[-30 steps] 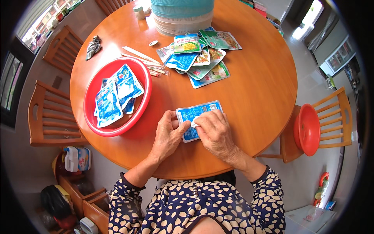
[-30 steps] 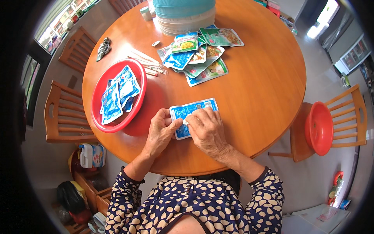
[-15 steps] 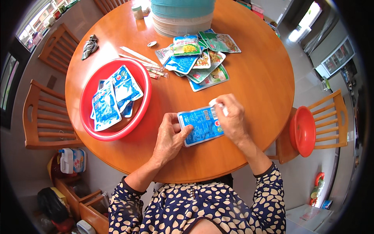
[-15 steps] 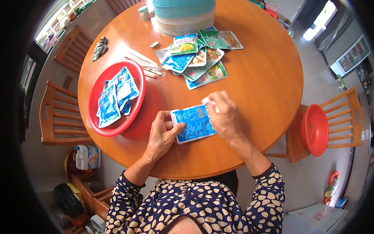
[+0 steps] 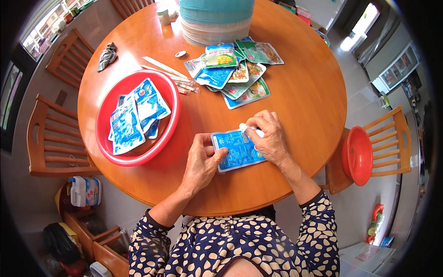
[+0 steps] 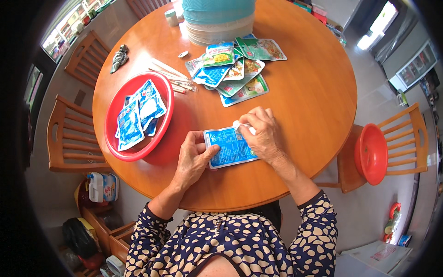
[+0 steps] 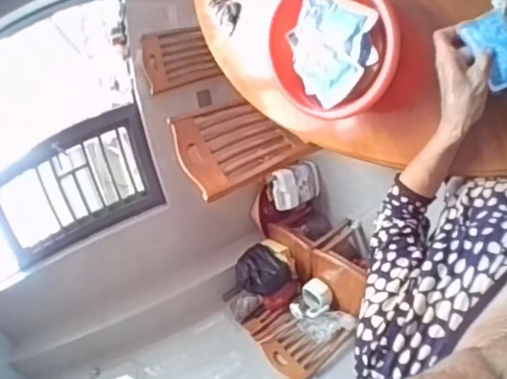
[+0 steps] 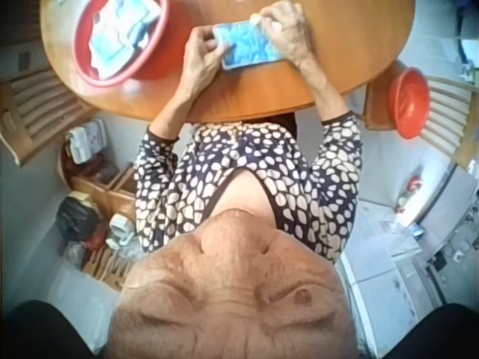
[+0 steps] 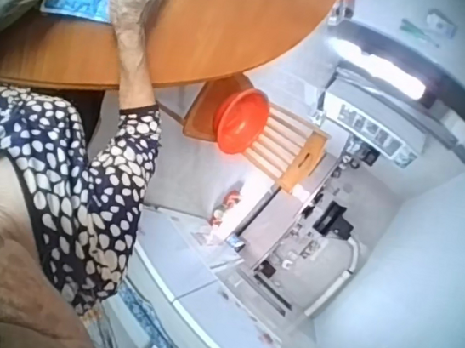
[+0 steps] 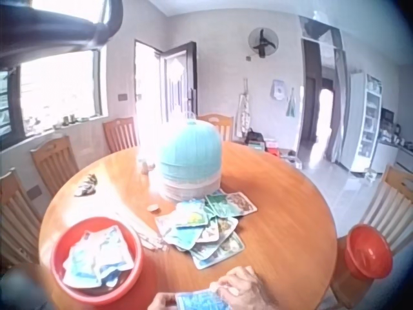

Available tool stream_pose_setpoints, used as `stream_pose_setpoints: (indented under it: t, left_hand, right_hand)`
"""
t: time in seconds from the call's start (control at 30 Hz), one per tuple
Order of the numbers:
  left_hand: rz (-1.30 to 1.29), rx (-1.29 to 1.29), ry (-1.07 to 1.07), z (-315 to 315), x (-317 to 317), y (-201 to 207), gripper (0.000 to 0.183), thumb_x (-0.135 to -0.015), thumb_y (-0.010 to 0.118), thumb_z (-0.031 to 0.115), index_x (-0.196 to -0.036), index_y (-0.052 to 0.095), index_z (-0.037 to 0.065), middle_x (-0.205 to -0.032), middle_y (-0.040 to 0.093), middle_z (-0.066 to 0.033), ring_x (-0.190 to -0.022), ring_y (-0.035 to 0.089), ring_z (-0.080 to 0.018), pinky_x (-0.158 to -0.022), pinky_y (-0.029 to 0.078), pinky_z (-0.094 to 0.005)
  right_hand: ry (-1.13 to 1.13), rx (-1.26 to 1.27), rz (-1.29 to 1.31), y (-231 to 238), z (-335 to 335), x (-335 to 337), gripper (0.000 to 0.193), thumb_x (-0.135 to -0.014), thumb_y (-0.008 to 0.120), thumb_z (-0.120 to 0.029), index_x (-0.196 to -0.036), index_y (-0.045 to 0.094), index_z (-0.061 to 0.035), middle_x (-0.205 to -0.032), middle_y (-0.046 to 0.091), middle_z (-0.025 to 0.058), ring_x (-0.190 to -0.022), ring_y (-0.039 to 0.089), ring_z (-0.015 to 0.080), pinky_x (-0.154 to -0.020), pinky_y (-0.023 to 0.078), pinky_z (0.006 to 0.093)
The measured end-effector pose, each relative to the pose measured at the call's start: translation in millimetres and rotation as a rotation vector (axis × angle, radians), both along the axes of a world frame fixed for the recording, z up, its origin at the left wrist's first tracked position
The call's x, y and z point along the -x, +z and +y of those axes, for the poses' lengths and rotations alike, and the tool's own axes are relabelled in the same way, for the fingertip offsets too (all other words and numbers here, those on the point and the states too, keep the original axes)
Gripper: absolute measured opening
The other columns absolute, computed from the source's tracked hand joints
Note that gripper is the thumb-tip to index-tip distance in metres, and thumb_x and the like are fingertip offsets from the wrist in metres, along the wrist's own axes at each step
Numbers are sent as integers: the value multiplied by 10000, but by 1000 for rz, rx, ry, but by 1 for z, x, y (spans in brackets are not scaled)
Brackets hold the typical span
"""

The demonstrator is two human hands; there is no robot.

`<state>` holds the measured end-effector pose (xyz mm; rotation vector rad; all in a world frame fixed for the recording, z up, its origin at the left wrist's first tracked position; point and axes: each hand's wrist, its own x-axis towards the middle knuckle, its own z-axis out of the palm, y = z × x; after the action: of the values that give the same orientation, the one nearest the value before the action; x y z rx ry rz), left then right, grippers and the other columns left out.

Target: The person wipes the surface of small, sealed packets with a white tissue. They handle the packets one by one, wiping both sides before placing them into a red plastic bowl. The task involves repetitive wiping and sorting of the packets.

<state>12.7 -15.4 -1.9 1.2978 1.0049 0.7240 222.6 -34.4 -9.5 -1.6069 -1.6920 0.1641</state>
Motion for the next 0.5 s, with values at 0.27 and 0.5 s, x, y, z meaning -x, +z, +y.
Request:
stream_pose_setpoints:
  t: [0.27, 0.5]
  left_hand:
    - [8, -72, 21, -3, -2, -2, 395, -912, 664, 71, -1183, 413, -68, -916, 706, -189, -814, 700, -178, -665, 581, -299]
    - [-4, -32, 28, -2, -2, 0, 406, -900, 688, 91, -1173, 426, -54, -891, 707, -178, -785, 696, -164, -660, 579, -291]
  right_hand:
    - [-76, 120, 305, 15, -15, -23, 71, -838, 637, -16, -899, 605, 0, -846, 593, 137, -757, 620, 308, -651, 513, 382]
    - [298, 66, 44, 12, -33, -11, 122, -796, 637, 30, -895, 599, -31, -889, 617, 111, -863, 601, 293, -774, 500, 377]
